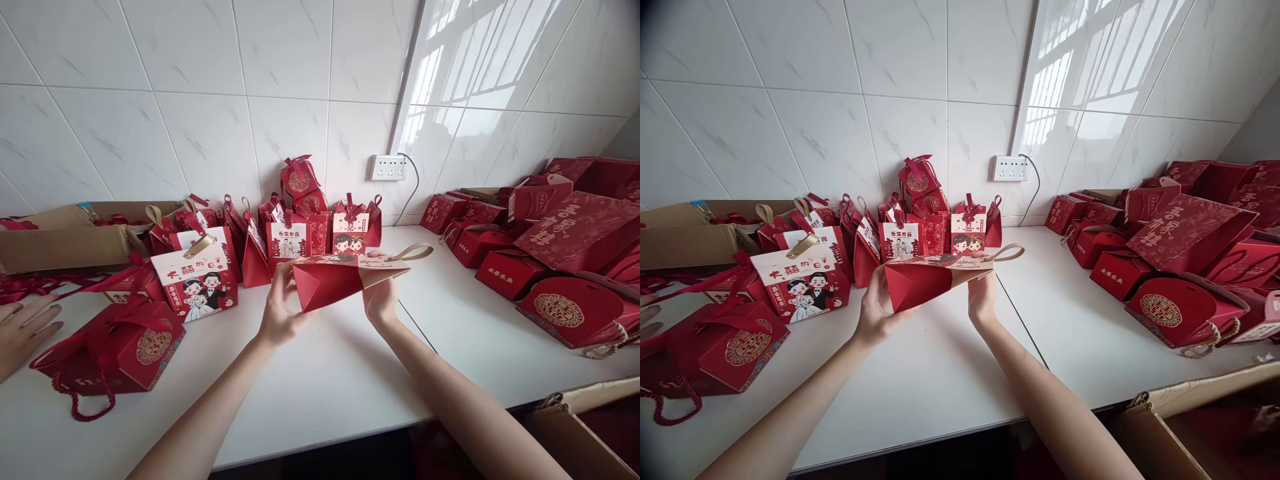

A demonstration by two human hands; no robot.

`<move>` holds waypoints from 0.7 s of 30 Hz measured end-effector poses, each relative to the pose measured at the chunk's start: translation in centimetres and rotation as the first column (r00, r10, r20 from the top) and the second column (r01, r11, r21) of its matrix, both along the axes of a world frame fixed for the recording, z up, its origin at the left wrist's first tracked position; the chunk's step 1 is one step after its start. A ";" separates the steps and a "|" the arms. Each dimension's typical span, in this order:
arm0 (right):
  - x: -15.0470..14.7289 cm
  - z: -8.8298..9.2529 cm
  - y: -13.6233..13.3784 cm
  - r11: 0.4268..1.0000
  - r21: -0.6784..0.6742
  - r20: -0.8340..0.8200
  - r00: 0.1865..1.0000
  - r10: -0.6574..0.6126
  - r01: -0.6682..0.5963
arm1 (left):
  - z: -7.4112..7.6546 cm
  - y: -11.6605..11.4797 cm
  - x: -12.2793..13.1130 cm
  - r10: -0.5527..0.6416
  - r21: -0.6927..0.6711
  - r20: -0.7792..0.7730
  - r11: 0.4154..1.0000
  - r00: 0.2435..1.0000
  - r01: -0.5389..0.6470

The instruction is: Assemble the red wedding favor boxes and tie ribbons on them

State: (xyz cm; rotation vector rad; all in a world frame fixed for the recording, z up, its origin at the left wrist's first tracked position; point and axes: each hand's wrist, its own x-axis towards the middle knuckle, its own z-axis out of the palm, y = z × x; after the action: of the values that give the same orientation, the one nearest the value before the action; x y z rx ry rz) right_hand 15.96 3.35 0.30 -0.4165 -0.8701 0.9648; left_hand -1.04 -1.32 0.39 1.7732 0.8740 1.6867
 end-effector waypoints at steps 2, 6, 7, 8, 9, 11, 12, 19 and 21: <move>0.2 0.1 -0.1 0.999 -0.033 0.045 0.999 -0.020 0.022 | -0.2 0.3 -0.2 -0.005 -0.066 0.069 0.998 0.998 0.010; 0.3 -0.1 -0.4 0.981 -0.186 0.142 0.987 0.079 -0.052 | -0.7 1.2 -0.2 0.037 -0.279 0.285 0.959 0.958 0.046; 0.2 -0.2 -0.4 0.972 -0.217 0.152 0.980 0.125 -0.090 | -0.7 1.4 -0.2 0.057 -0.340 0.348 0.938 0.936 0.069; 0.0 -0.3 -0.5 0.963 -0.240 0.155 0.975 0.162 -0.122 | -0.6 1.6 -0.1 0.078 -0.395 0.410 0.913 0.909 0.100; -0.2 -0.3 -0.5 0.954 -0.262 0.150 0.970 0.191 -0.148 | -0.5 1.7 0.0 0.098 -0.440 0.473 0.887 0.875 0.139; -0.6 -0.3 -0.5 0.931 -0.312 0.124 0.964 0.237 -0.189 | 0.0 1.9 0.2 0.142 -0.508 0.550 0.839 0.823 0.195; -0.8 -0.2 -0.4 0.920 -0.336 0.101 0.963 0.249 -0.202 | 0.2 1.9 0.1 0.165 -0.544 0.558 0.813 0.813 0.208; -0.4 0.0 0.3 0.816 -0.490 -0.084 0.949 0.305 -0.306 | 0.7 1.9 -0.7 0.204 -0.621 0.494 0.763 0.845 0.178; 0.0 -0.2 0.6 0.771 -0.541 -0.121 0.939 0.323 -0.335 | 0.7 1.8 -0.8 0.196 -0.610 0.472 0.776 0.860 0.157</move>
State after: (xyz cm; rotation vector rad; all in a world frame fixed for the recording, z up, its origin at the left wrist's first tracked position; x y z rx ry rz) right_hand 15.98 3.97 0.12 -0.7664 -0.6364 1.5611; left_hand -1.88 0.48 1.06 0.7981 1.0410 1.5068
